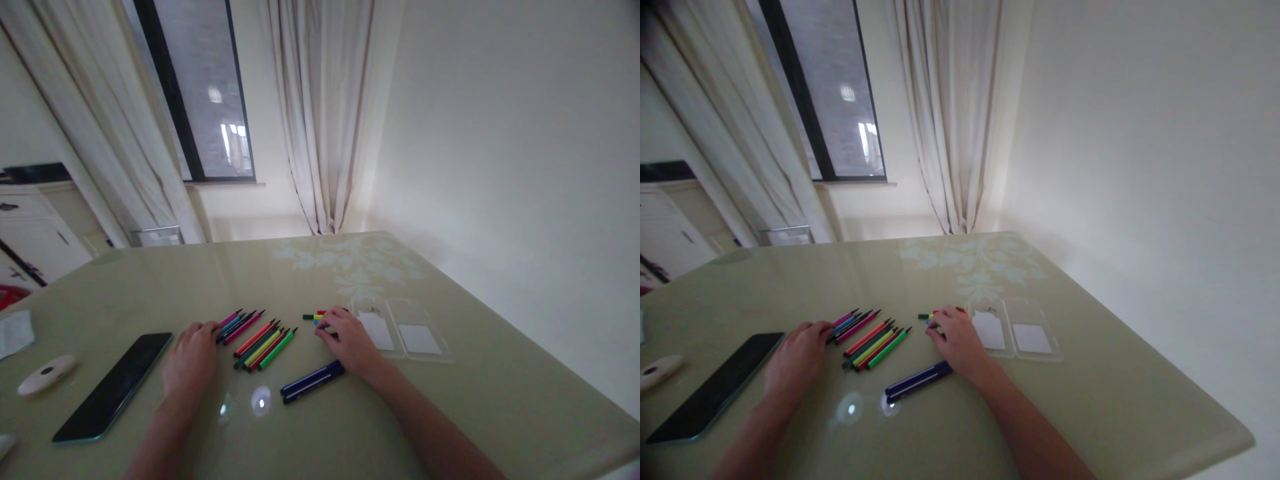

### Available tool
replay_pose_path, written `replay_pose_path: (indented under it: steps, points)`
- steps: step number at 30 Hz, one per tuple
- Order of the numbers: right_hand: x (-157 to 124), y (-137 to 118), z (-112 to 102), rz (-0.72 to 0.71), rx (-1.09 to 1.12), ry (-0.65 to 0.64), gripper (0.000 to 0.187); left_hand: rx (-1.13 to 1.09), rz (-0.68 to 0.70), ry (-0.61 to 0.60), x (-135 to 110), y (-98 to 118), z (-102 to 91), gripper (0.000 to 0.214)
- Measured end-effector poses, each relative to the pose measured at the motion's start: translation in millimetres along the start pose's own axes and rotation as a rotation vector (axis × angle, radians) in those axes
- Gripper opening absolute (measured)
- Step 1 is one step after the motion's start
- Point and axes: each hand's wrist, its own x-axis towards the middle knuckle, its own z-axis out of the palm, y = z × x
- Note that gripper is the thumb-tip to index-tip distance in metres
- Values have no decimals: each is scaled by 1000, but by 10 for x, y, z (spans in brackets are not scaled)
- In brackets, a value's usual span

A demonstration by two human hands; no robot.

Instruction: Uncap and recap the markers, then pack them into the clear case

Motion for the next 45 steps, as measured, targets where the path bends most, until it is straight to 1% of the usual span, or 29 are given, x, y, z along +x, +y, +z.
replay_pose_path:
  steps: [4, 9, 11, 15, 19, 22, 25, 27, 29, 31, 34, 37, 42, 45]
  points:
    - [-1, 9, 9, -24, 38, 27, 6, 22, 15, -14, 26, -60, 38, 46]
    - [12, 44, 37, -58, 47, 61, 13, -14, -39, -61, 68, -125, 83, 44]
    - [14, 53, 49, -67, 54, 68, 14, -16, -28, -75, 77, -136, 92, 43]
    - [9, 56, 53, -81, 59, 71, 15, -10, 8, -74, 64, -113, 76, 39]
    - [3, 46, 37, -83, 67, 75, 16, -11, -45, -74, 31, -56, 29, 36]
    - [5, 41, 34, -75, 79, 81, 16, -110, -59, -30, 43, -16, 11, 35]
    - [10, 40, 35, -63, 116, 99, 14, -381, -8, 59, 76, 69, 21, 36]
    - [13, 37, 27, -45, 156, 118, 12, -586, 72, 91, 72, 181, 29, 38]
    - [15, 29, 6, -24, 202, 144, 11, -743, 181, 81, 27, 330, 25, 39]
    - [15, 19, -24, -19, 255, 173, 10, -841, 281, 27, -47, 484, 8, 37]
    - [13, -1, -64, -41, 329, 198, 11, -915, 337, -65, -157, 649, -27, 33]
    - [9, -22, -81, -62, 361, 213, 12, -923, 341, -116, -217, 711, -59, 30]
    - [8, -53, -72, -67, 398, 229, 10, -941, 365, -123, -246, 747, -100, 27]
    - [8, -57, -70, -79, 433, 211, 12, -945, 382, -114, -263, 782, -112, 25]
